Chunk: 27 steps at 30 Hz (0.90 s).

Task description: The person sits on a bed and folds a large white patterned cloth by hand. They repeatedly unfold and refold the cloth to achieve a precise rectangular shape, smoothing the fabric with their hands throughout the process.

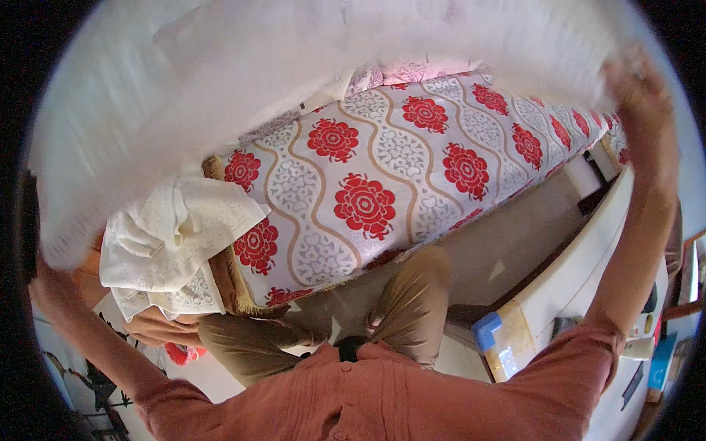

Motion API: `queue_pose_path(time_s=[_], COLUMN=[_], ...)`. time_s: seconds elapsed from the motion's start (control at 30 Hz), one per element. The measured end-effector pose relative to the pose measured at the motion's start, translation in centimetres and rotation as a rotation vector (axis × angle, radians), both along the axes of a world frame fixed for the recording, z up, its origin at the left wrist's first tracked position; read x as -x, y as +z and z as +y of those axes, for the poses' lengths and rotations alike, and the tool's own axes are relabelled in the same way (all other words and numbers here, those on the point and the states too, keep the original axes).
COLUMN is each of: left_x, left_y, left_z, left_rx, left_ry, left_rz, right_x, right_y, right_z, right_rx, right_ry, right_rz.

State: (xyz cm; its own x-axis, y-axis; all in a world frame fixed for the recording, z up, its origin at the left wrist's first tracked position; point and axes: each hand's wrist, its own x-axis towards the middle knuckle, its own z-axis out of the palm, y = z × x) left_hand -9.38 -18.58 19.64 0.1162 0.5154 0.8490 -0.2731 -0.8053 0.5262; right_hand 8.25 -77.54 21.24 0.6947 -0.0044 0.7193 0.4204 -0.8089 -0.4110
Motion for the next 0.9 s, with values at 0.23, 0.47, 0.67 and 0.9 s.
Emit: queue_pose_path(time_s=[0.23, 0.47, 0.67, 0.9], left_x=[10.2, 7.7, 3.7, -17.6], left_y=[-12.0, -16.1, -16.5, -12.9], left_z=[-1.2, -7.1, -7.5, -6.7], left_rx=[-0.052, 0.226, 0.173, -0.457], left_ry=[-0.657, -0.821, -0.609, -0.415], left_rz=[0.840, 0.944, 0.967, 0.622], right_x=[4.6, 6.3, 7.5, 1.1], right_y=[-15.7, -22.8, -24.6, -24.2], right_z=[3.9, 6.7, 7.7, 3.8], right_rx=[-0.059, 0.633, 0.343, -0.481], right_ry=[0.710, 0.654, 0.734, 0.541], right_rz=[1.067, 1.080, 1.023, 1.087])
